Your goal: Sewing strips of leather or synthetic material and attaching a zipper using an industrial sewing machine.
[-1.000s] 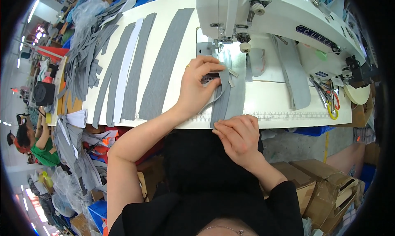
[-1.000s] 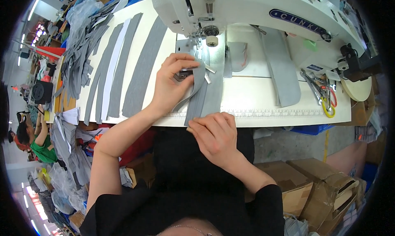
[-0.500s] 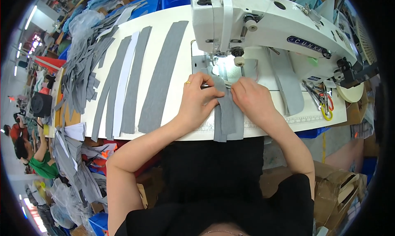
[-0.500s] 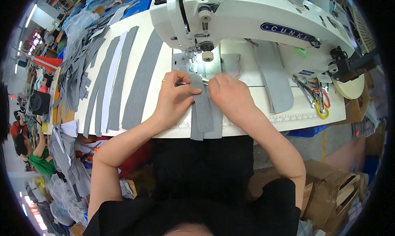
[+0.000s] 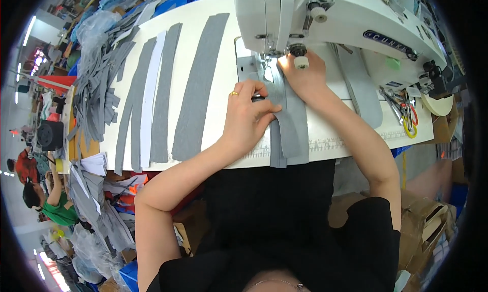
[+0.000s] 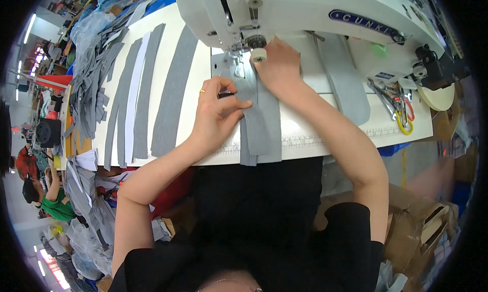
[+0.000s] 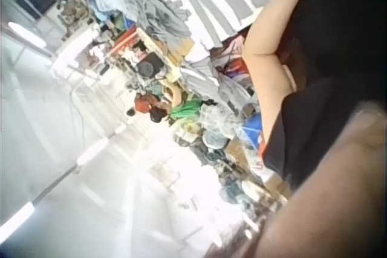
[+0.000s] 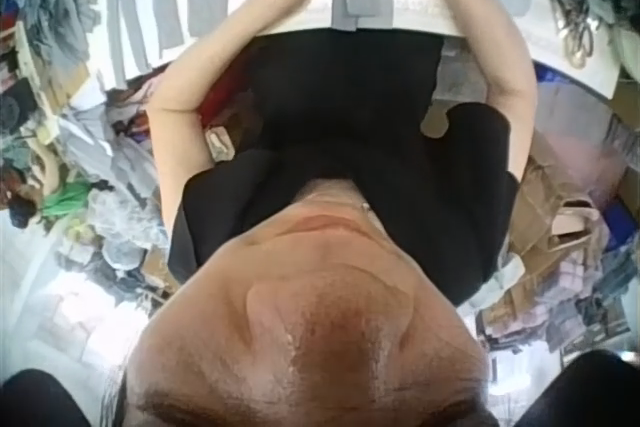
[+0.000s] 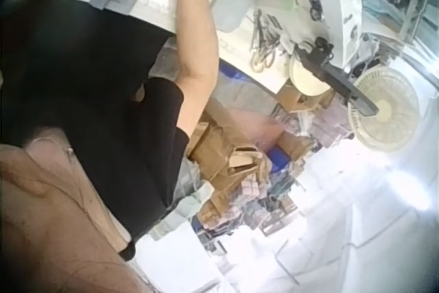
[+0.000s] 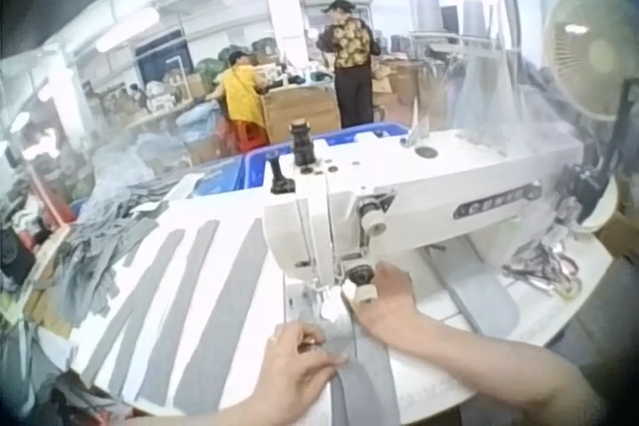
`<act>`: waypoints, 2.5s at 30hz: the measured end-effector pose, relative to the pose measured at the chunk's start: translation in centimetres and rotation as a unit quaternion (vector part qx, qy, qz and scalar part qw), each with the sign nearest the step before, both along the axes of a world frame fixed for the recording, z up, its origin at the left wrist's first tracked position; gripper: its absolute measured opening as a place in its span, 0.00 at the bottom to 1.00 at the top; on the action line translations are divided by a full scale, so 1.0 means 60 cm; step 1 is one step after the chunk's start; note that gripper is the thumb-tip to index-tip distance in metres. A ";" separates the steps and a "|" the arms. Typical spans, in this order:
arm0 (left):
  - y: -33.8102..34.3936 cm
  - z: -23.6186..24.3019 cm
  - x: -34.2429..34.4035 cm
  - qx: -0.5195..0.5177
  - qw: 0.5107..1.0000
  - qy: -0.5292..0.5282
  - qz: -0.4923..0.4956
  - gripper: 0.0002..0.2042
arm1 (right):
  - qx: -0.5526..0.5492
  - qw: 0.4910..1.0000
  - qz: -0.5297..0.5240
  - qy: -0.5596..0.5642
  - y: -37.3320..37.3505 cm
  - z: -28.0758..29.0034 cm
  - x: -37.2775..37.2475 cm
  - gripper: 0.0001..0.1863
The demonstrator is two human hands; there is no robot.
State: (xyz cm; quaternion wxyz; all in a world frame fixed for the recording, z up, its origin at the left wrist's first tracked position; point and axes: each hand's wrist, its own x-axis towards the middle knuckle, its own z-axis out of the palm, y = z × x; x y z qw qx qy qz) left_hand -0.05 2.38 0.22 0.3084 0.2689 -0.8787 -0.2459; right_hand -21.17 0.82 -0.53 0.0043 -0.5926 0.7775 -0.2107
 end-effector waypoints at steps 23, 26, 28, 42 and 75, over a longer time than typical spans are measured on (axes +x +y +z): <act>0.001 0.006 -0.001 0.259 0.930 0.251 0.079 0.09 | -0.082 0.935 0.344 0.039 0.286 0.032 0.053 0.25; 0.002 0.010 0.002 0.223 0.949 0.204 0.087 0.07 | -0.104 0.932 0.345 0.046 0.286 0.019 0.048 0.22; 0.002 0.008 0.006 0.241 0.946 0.205 0.076 0.06 | -0.123 0.929 0.343 0.058 0.284 0.012 0.049 0.20; -0.015 0.007 0.006 0.054 0.991 0.062 0.105 0.14 | -0.180 0.924 0.331 0.065 0.286 0.001 0.059 0.14; -0.032 0.004 -0.017 0.096 0.984 0.113 0.101 0.10 | -0.218 0.927 0.305 -0.003 0.288 -0.018 0.070 0.13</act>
